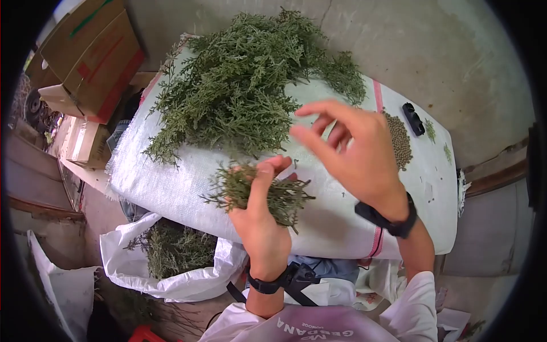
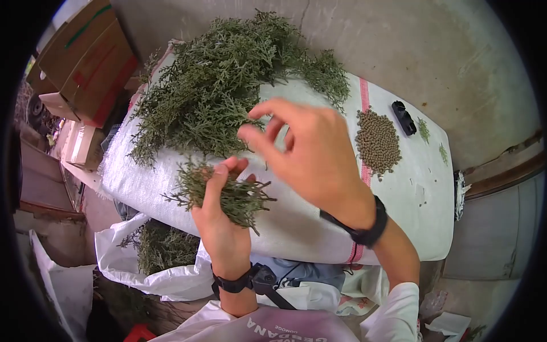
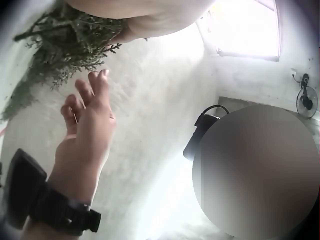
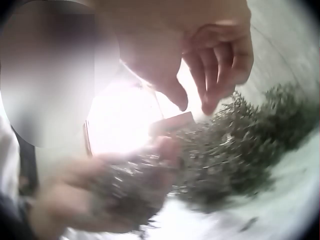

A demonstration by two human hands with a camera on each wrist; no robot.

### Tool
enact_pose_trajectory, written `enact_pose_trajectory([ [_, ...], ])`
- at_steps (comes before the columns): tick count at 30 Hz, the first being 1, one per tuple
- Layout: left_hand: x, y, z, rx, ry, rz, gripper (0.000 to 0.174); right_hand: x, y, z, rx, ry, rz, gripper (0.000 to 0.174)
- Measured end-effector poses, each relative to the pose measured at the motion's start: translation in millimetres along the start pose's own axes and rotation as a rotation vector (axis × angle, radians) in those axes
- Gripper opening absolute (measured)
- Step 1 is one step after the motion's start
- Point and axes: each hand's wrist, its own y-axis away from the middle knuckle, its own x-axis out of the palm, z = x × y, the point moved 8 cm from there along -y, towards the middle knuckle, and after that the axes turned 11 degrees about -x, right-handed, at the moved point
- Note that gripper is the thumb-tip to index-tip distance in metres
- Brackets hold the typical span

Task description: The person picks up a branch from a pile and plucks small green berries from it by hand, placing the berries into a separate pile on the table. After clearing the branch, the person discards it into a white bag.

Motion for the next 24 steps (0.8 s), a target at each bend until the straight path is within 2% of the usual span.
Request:
enact_pose_trajectory([
  [3,-2.9,-0.7,-8.8,0.052,-0.073,0.0,0.023,-0.9,-22.1,0.1,-0.206,0.693,-0.109,0.019],
  [7,-10.6,-10.5,1.6,-0.023,-0.02,0.104,0.023,11.4,-29.6,-12.1,-0.282,0.756,-0.118,0.013],
  [8,-7.6,-13.7,-0.3,-0.02,-0.03,0.114,0.023,9.4,-29.8,-5.2,-0.283,0.755,-0.133,0.013],
  [11,1.3,-13.8,5.9,-0.011,0.011,0.139,0.025,-7.1,-4.3,21.7,-0.212,0.376,-0.157,0.009],
  [12,1.5,-13.7,7.4,-0.02,0.01,0.134,0.025,-12.0,2.6,27.5,-0.202,0.376,-0.156,0.009],
  [15,7.5,-17.1,7.0,-0.004,0.051,0.147,0.025,-27.7,22.4,14.0,0.109,0.269,-0.106,0.009],
  [16,6.1,-17.9,7.6,-0.007,0.053,0.145,0.025,-30.7,30.2,12.2,0.112,0.271,-0.104,0.009],
  [19,6.5,-18.8,15.0,-0.093,0.066,0.239,0.026,-47.9,55.7,10.5,0.049,0.133,-0.3,0.008],
  [24,16.5,-10.4,23.4,-0.204,0.107,0.217,0.028,-29.5,69.2,3.6,0.07,0.129,-0.102,0.009],
])
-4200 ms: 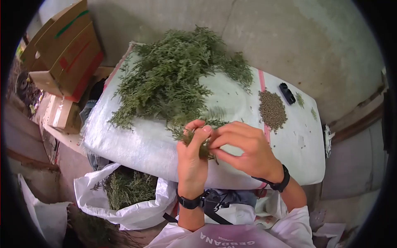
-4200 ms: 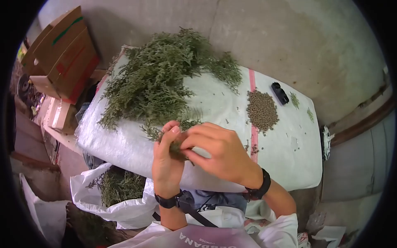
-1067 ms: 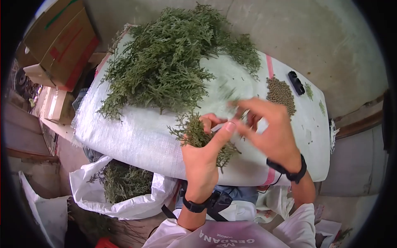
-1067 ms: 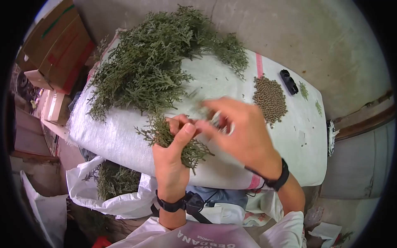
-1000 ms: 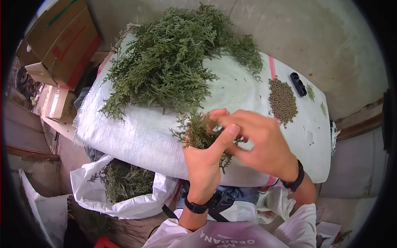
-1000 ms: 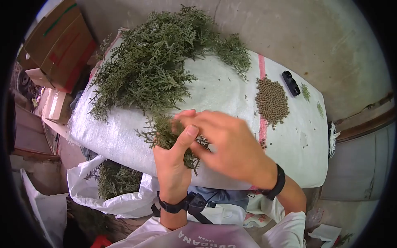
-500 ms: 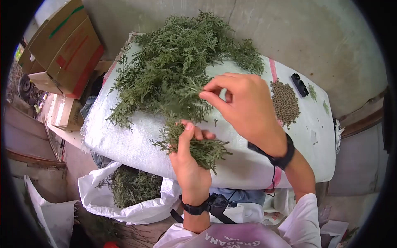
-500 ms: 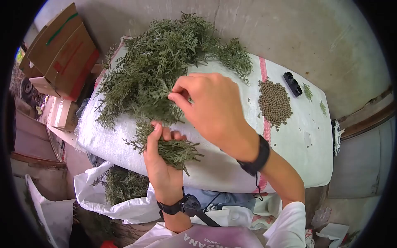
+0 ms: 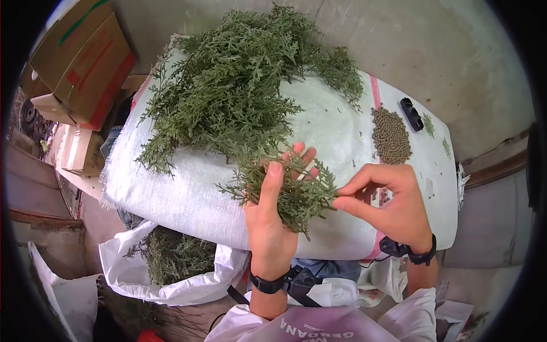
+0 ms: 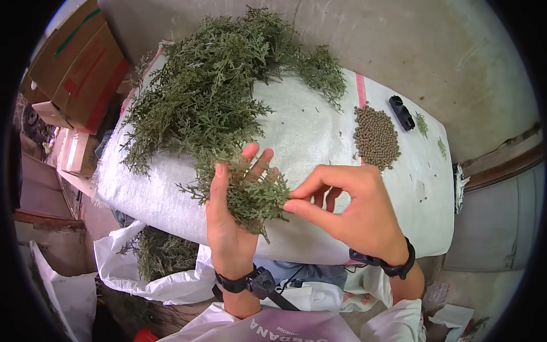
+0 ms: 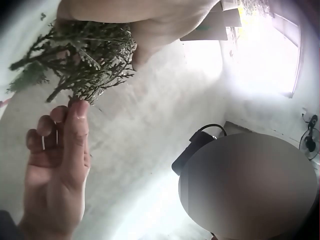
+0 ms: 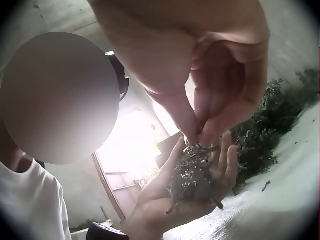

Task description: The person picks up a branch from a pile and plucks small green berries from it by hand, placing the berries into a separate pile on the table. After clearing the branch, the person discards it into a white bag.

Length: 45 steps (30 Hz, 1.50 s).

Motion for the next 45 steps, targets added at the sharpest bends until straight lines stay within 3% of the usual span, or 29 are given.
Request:
enact_pose_trajectory([
  [4,-6.0,5.3,-7.2,0.051,-0.078,0.14,0.029,13.4,-26.7,-1.4,-0.007,-0.1,0.124,0.008],
  [7,-22.4,6.6,-24.1,0.079,-0.226,-0.088,0.032,37.5,-53.7,10.0,-0.162,-0.148,0.516,0.012],
  [8,-20.2,8.0,-27.2,0.091,-0.23,-0.086,0.032,43.1,-64.3,14.0,-0.174,-0.151,0.516,0.012],
  [10,-17.9,14.1,-37.8,0.182,-0.106,-0.113,0.032,44.5,-97.7,23.5,-0.175,-0.033,0.208,0.024],
  [11,-17.9,16.8,-42.5,0.225,-0.046,-0.125,0.031,55.1,-107.8,26.7,-0.184,-0.038,0.205,0.024],
  [13,-19.8,18.6,-50.2,0.267,-0.017,-0.114,0.03,75.7,-119.9,55.2,-0.579,0.202,0.148,0.035],
  [14,-22.0,19.1,-54.7,0.3,0.019,-0.103,0.03,90.7,-128.8,52.5,-0.578,0.2,0.138,0.035],
  [16,-24.1,20.7,-55.6,0.323,0.053,-0.093,0.029,105.9,-126.5,72.4,-0.932,0.601,-0.15,0.036],
  [19,-31.8,22.7,-59.0,0.366,0.099,-0.17,0.027,95.6,-132.2,83.7,-1.025,0.423,-0.327,0.03],
  [21,-29.8,27.6,-61.9,0.375,0.043,-0.123,0.025,85.5,-131.2,88.7,-1.083,0.327,-0.418,0.028],
  [24,-21.8,32.8,-65.5,0.398,-0.048,-0.021,0.021,43.9,-145.8,74.1,-0.751,-0.196,-0.216,0.018],
  [25,-21.9,33.0,-65.0,0.404,-0.07,-0.026,0.022,34.3,-141.2,75.9,-0.759,-0.185,-0.215,0.018],
  [28,-23.4,30.5,-59.2,0.401,-0.111,-0.046,0.024,24.1,-129.6,52.8,-0.445,-0.599,-0.092,0.015],
  [29,-22.8,29.6,-59.6,0.425,-0.129,-0.051,0.028,18.6,-118.6,52.8,-0.438,-0.597,-0.089,0.015],
  [31,-21.0,28.7,-61.8,0.482,-0.167,-0.061,0.036,33.8,-99.0,44.4,-0.204,-0.49,0.124,0.017],
  [35,-16.6,31.1,-50.2,0.433,-0.097,-0.103,0.036,64.4,-71.7,50.7,-0.18,-0.164,0.326,0.015],
  [38,-15.1,25.7,-54.4,0.386,-0.052,-0.082,0.033,81.4,-68.2,72.6,-0.622,0.085,0.315,0.014],
  [39,-14.3,24.0,-55.9,0.364,-0.03,-0.07,0.031,79.2,-71.0,75.2,-0.63,0.082,0.319,0.014],
  [42,-18.0,31.6,-63.1,0.403,0.019,-0.18,0.018,76.4,-91.3,70.9,-0.361,-0.209,0.578,0.015],
  [43,-20.7,34.1,-63.8,0.411,0.039,-0.229,0.012,75.7,-100.4,69.2,-0.361,-0.21,0.577,0.015],
  [45,-33.0,38.3,-69.6,0.446,0.046,-0.186,0.01,63.7,-123.3,50.1,-0.385,0.156,0.375,0.016],
])
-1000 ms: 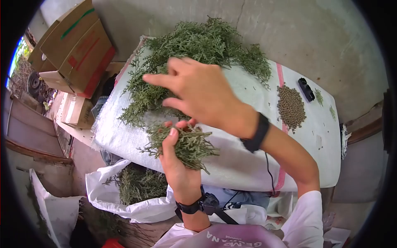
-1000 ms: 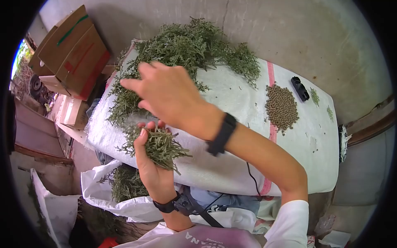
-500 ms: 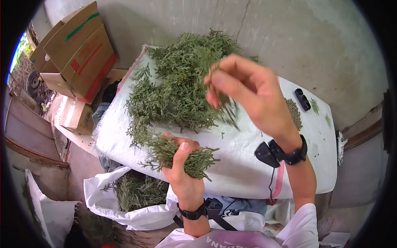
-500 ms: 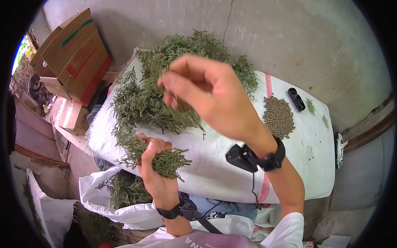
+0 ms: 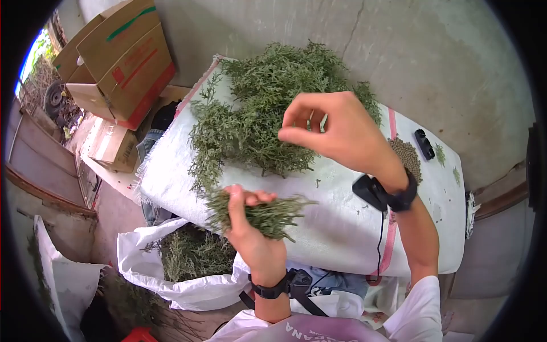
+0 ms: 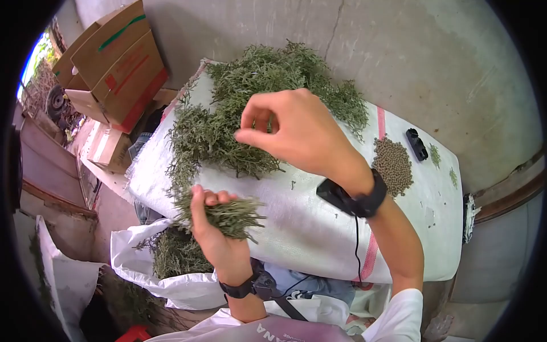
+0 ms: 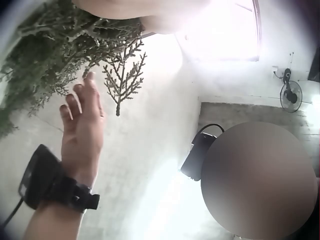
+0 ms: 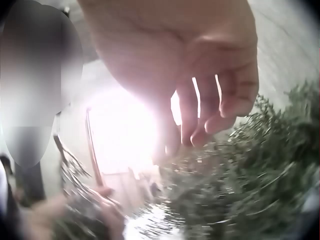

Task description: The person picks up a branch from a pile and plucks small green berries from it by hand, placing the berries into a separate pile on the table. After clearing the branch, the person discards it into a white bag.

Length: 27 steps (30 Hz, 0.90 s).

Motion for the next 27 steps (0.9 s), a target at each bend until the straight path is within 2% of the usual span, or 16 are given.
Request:
enact_pose_trajectory([
  [1,-6.9,-2.3,-6.9,0.043,0.024,0.041,0.009,-4.7,0.1,-10.3,0.032,0.195,-0.065,0.017],
  [2,-7.5,-3.6,-13.7,0.092,0.049,0.083,0.009,4.5,2.7,-17.8,0.032,0.197,-0.073,0.017],
  [3,-5.6,-4.1,-14.7,0.093,0.047,0.087,0.009,13.4,8.0,-17.8,-0.046,0.302,-0.151,0.015],
  [5,-7.9,-3.7,-16.1,0.116,-0.043,-0.05,0.012,26.8,20.2,-7.0,-0.211,0.511,-0.299,0.014],
  [7,-12.8,-2.6,-16.5,0.131,-0.091,-0.126,0.013,29.5,26.5,-7.7,-0.137,0.468,-0.281,0.013],
  [9,-11.4,-5.8,-0.1,-0.026,-0.085,-0.066,0.015,28.7,34.1,-15.0,0.022,0.392,-0.24,0.013],
  [10,-10.5,-6.2,8.0,-0.105,-0.078,-0.038,0.016,29.0,35.3,-12.5,0.022,0.389,-0.232,0.013],
  [14,-9.6,-10.1,13.5,-0.158,-0.015,-0.123,0.016,16.4,43.0,12.1,-0.062,0.424,-0.295,0.014],
  [15,-11.2,-9.9,12.1,-0.16,-0.019,-0.128,0.016,6.9,50.1,14.5,0.017,0.243,-0.36,0.014],
  [17,-2.4,-9.9,25.1,-0.393,-0.077,0.033,0.015,-2.5,65.5,10.1,0.17,-0.119,-0.476,0.013],
  [18,2.8,-6.7,33.5,-0.508,-0.101,0.116,0.015,-1.9,70.5,7.7,0.172,-0.119,-0.469,0.013],
  [19,4.1,-5.3,35.3,-0.511,-0.097,0.111,0.015,-3.1,75.2,10.7,0.082,-0.089,-0.47,0.013],
  [21,18.9,3.6,54.2,-0.68,-0.078,0.202,0.017,-7.1,86.4,16.2,-0.096,-0.024,-0.478,0.012],
  [22,24.8,8.3,63.3,-0.766,-0.07,0.252,0.018,-10.2,92.2,11.1,-0.09,-0.018,-0.48,0.012],
  [25,21.0,5.9,69.4,-0.828,-0.002,0.274,0.021,-8.5,104.8,8.4,-0.19,-0.082,-0.352,0.016],
  [27,21.2,6.3,77.4,-0.858,0.035,0.288,0.023,-9.3,109.8,6.9,-0.153,-0.055,-0.331,0.017],
])
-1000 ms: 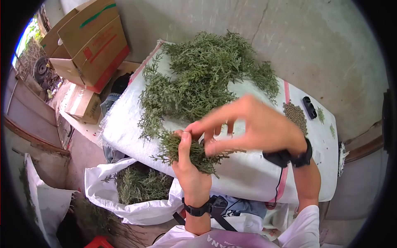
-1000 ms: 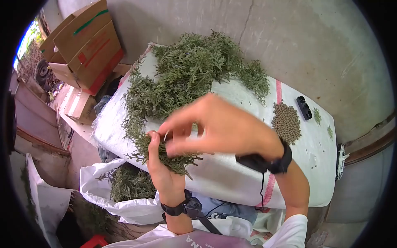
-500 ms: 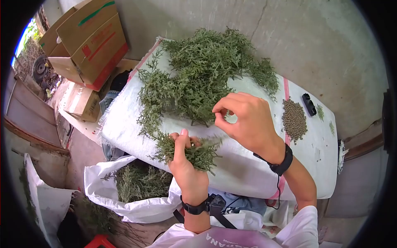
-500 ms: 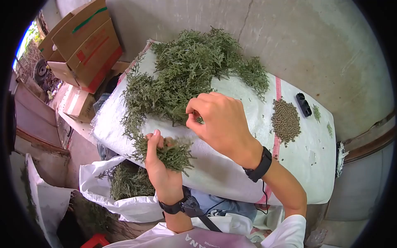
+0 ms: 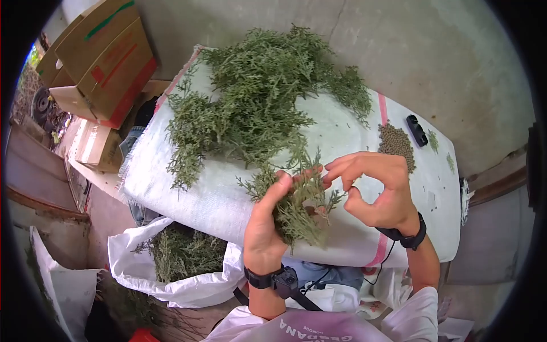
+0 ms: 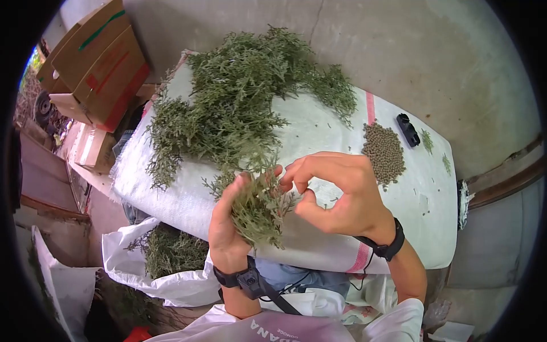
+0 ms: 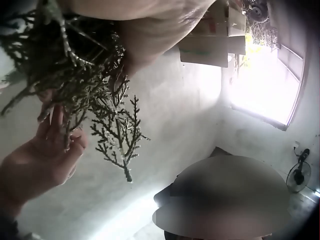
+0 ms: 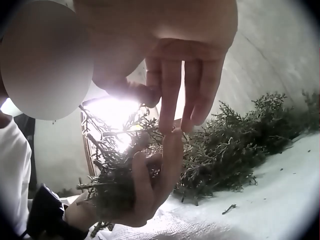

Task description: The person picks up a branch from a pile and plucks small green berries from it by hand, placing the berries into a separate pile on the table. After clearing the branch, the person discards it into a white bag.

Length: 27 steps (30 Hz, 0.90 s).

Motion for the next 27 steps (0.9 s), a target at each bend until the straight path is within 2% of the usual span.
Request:
enact_pose_trajectory([
  [3,-6.1,-4.8,2.5,0.133,-0.113,-0.091,0.027,-3.7,7.1,-0.3,0.062,0.058,0.041,0.019],
  [4,-7.6,-6.5,5.2,0.124,-0.114,-0.087,0.027,-5.4,7.2,1.0,0.056,0.08,0.051,0.02],
  [6,-17.7,-5.8,1.5,0.192,-0.191,-0.192,0.031,-8.4,6.9,4.1,0.044,0.124,0.07,0.022],
  [11,-5.5,-3.1,-1.6,0.322,-0.315,-0.298,0.032,-16.1,-1.9,16.7,0.075,0.049,-0.065,0.028],
  [14,-3.0,-2.6,-1.6,0.371,-0.378,-0.274,0.032,-11.3,11.0,18.4,-0.075,0.243,0.077,0.03],
  [15,-1.8,-1.8,-1.9,0.396,-0.408,-0.262,0.032,-13.7,14.1,17.0,-0.073,0.243,0.076,0.03],
  [18,0.0,-1.8,1.2,0.41,-0.495,-0.263,0.032,-29.3,19.6,4.1,0.057,0.192,-0.016,0.025],
  [23,9.1,-8.5,16.3,0.373,-0.516,-0.181,0.038,-38.9,17.8,14.4,0.048,0.11,-0.129,0.021],
  [24,10.5,-9.3,19.5,0.364,-0.513,-0.177,0.038,-33.4,21.2,6.0,0.155,-0.022,-0.2,0.02],
  [26,13.1,-11.5,23.1,0.34,-0.31,-0.131,0.043,-23.2,33.1,-11.3,0.358,-0.286,-0.347,0.017],
  [27,13.7,-12.2,23.6,0.331,-0.208,-0.11,0.046,-23.5,36.7,-12.3,0.357,-0.28,-0.348,0.017],
])
